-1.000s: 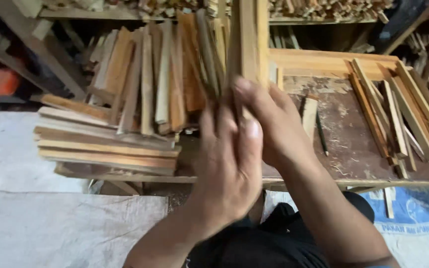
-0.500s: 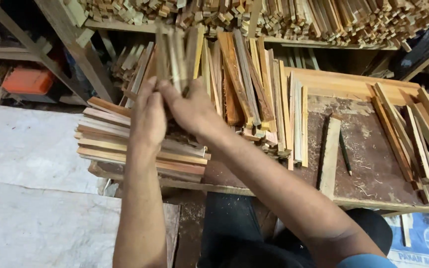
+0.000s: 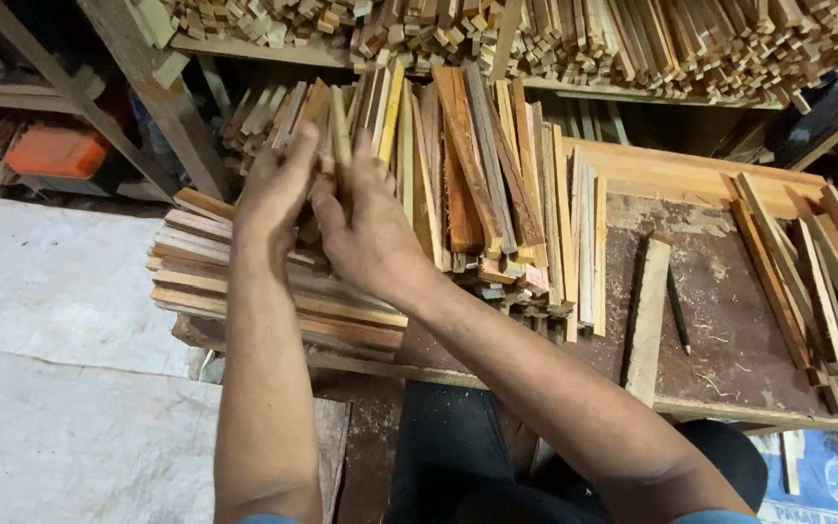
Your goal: Mark and sort thin wood strips for furniture production
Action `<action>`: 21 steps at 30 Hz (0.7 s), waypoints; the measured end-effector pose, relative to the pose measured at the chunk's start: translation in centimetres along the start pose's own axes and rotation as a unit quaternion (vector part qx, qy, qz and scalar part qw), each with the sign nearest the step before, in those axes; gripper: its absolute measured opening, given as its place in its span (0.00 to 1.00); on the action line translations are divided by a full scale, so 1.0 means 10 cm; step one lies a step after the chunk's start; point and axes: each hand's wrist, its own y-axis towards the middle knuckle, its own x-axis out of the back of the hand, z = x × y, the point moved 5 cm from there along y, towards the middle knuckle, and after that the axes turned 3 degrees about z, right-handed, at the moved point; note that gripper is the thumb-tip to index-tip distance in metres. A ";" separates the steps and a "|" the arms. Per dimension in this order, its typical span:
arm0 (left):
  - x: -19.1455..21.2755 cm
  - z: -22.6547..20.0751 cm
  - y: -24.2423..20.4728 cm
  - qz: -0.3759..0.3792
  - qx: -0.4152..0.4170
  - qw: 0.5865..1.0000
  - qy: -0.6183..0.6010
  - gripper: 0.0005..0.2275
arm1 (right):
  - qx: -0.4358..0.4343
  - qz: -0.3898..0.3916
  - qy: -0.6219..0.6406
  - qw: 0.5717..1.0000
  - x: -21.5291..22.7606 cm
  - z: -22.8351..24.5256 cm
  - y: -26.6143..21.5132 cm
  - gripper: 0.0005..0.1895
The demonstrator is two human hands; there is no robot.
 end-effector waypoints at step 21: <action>0.36 0.71 0.70 0.025 0.034 0.982 0.184 0.32 | 0.008 -0.013 -0.056 0.998 0.32 0.05 -0.30 0.29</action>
